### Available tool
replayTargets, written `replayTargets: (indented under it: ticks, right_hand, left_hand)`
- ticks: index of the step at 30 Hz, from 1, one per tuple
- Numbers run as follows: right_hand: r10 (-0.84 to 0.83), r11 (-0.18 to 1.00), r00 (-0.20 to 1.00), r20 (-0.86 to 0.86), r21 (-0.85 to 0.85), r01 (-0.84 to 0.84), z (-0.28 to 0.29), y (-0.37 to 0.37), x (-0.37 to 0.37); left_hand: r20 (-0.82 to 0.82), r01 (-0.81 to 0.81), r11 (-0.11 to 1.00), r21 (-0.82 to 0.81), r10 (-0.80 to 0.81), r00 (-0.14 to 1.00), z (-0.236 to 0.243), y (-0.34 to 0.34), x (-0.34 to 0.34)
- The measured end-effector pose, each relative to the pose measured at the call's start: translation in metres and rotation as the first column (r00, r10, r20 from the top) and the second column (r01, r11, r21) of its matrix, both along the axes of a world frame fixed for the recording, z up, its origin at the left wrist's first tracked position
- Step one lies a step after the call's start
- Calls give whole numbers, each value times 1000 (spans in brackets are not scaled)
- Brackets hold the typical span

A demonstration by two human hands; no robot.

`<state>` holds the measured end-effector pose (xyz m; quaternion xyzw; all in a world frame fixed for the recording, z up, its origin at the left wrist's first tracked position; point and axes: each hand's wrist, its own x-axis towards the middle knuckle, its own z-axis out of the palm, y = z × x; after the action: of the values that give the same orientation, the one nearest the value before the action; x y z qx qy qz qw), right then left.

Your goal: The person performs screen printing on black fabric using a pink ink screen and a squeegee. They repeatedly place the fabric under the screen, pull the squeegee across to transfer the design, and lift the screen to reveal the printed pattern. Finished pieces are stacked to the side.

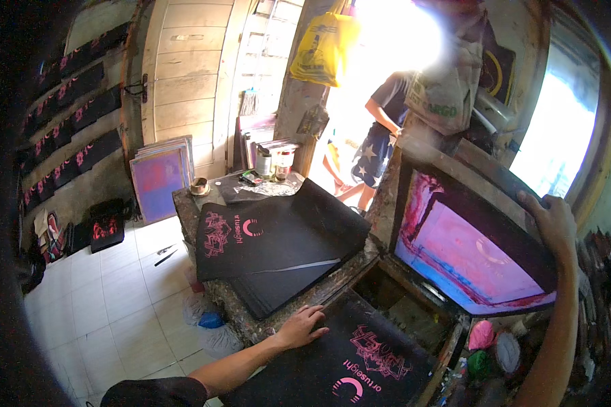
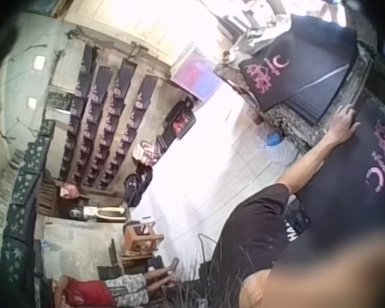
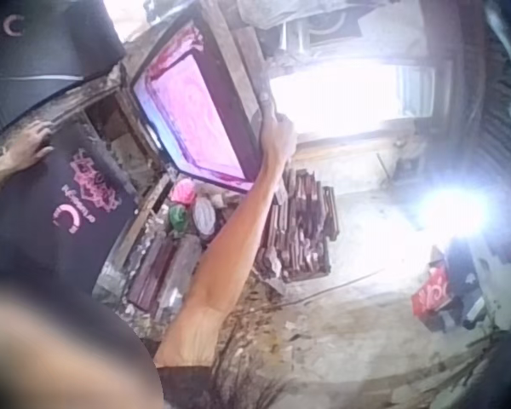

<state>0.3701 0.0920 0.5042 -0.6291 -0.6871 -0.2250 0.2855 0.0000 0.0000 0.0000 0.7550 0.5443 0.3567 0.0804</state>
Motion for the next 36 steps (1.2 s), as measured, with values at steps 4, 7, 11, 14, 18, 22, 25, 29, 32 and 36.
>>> replayTargets:
  ticks: [4,7,11,14,18,22,25,29,32,36]
  right_hand:
    - [26,999,1000,14,25,-27,2,2,2]
    - [28,999,1000,-3,35,-28,-3,3,2]
    - [20,999,1000,8,31,-20,0,2,2]
    - [10,1000,999,31,23,-11,0,0,2]
    - [59,998,998,12,24,-59,1,-4,-5]
    - [8,1000,997,77,1,-8,3,16,9]
    - [121,992,993,12,-43,-120,7,31,25]
    - [82,987,996,47,138,-88,17,70,32]
    - [198,980,976,90,-20,-197,38,93,36]
    - [57,993,998,-25,-104,-59,57,107,41]
  left_hand:
    - [-10,-15,998,57,15,1000,-3,-3,6]
    - [-24,-18,998,65,20,1000,-1,-2,-1]
    - [-23,-10,998,63,12,1000,-2,0,0]
    - [7,-2,999,37,2,1000,-1,1,0]
    - [-3,-19,1000,-3,19,1000,2,-2,-1]
    - [-34,-4,1000,-15,4,999,3,3,3]
    - [-47,-1,1000,-30,0,999,9,1,-2]
    - [-29,-3,996,-90,1,1000,15,-1,5]
    - [-81,-67,985,-161,55,995,20,-3,9]
    - [-63,-52,990,-132,44,997,22,-1,12]
